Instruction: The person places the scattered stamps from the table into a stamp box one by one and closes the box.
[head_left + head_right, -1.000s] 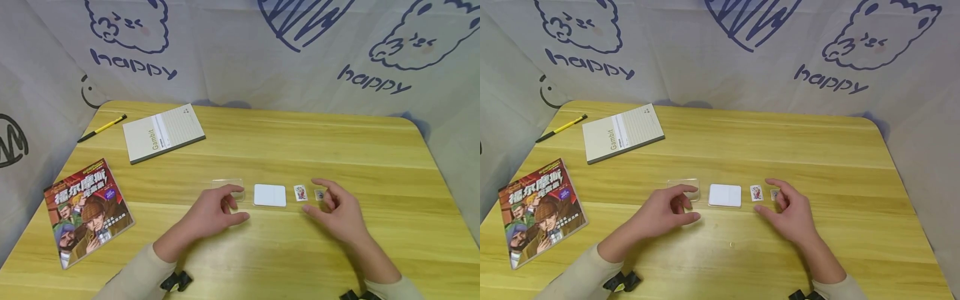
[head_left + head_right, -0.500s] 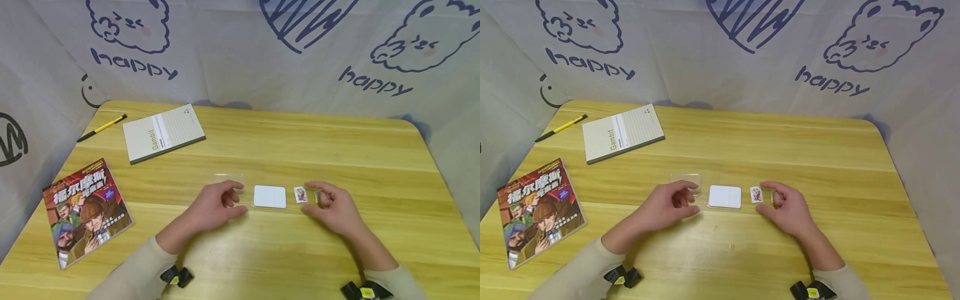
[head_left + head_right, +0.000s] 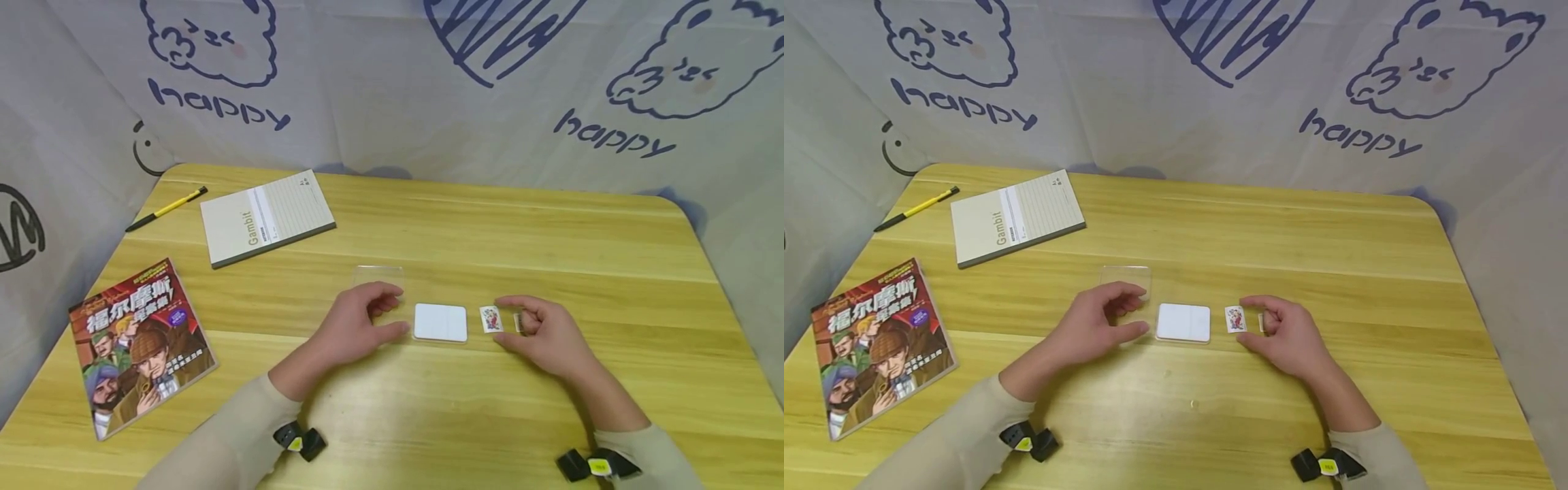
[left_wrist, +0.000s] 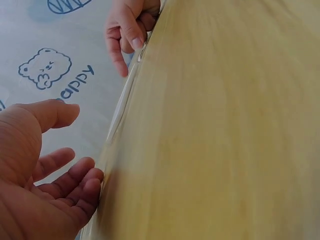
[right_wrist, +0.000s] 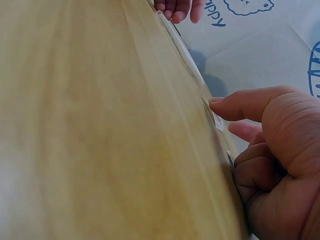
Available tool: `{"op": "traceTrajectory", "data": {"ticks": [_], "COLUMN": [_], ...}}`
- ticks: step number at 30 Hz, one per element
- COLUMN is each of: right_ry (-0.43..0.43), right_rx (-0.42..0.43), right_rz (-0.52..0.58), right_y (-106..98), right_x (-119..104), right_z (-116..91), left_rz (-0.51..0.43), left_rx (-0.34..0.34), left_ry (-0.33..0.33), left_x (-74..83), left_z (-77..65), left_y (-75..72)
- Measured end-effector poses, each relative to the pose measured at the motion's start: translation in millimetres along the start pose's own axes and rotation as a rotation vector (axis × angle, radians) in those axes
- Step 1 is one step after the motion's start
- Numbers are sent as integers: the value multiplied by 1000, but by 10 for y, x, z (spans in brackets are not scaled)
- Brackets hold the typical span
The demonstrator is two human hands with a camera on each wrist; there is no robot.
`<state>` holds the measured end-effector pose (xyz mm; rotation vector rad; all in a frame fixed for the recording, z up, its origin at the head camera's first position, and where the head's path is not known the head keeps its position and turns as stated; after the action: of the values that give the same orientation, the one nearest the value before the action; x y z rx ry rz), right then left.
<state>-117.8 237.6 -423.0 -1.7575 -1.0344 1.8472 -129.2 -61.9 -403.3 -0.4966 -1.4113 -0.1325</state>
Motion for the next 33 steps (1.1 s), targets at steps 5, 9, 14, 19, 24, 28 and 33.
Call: {"op": "traceTrajectory", "data": {"ticks": [5,9,14,19,24,28,33], "right_ry": [-1,7,8,0,-5,3,9], "right_rx": [-6,-15,-19,-11,-7,-1,5], "right_rz": [5,5,3,-4,-11,-25,-45], "right_y": [10,14,16,21,47,49,40], "right_x": [12,17,29,28,11,-10,-44], "right_z": [15,25,32,40,43,42,37], "left_rz": [-12,0,-16,0,37,67,86], "left_rx": [-31,-47,-67,-69,-86,-94,-104], "left_ry": [-6,-52,-132,-147,-165,-176,-173], "left_x": [-3,-10,-56,-104,-156,-172,-154], "left_z": [32,45,57,81,105,131,151], "left_y": [81,142,200,211,218,226,236]}}
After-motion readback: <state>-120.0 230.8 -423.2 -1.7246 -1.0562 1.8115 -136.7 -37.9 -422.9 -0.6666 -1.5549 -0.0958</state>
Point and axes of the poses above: each hand's wrist, its own z-axis towards the middle knuckle, its own y-axis out of the palm, x = y × z, the point moved 5 cm from there along z, towards the middle knuckle, and after that the axes turned 13 degrees about -z, right-handed, at the moved point
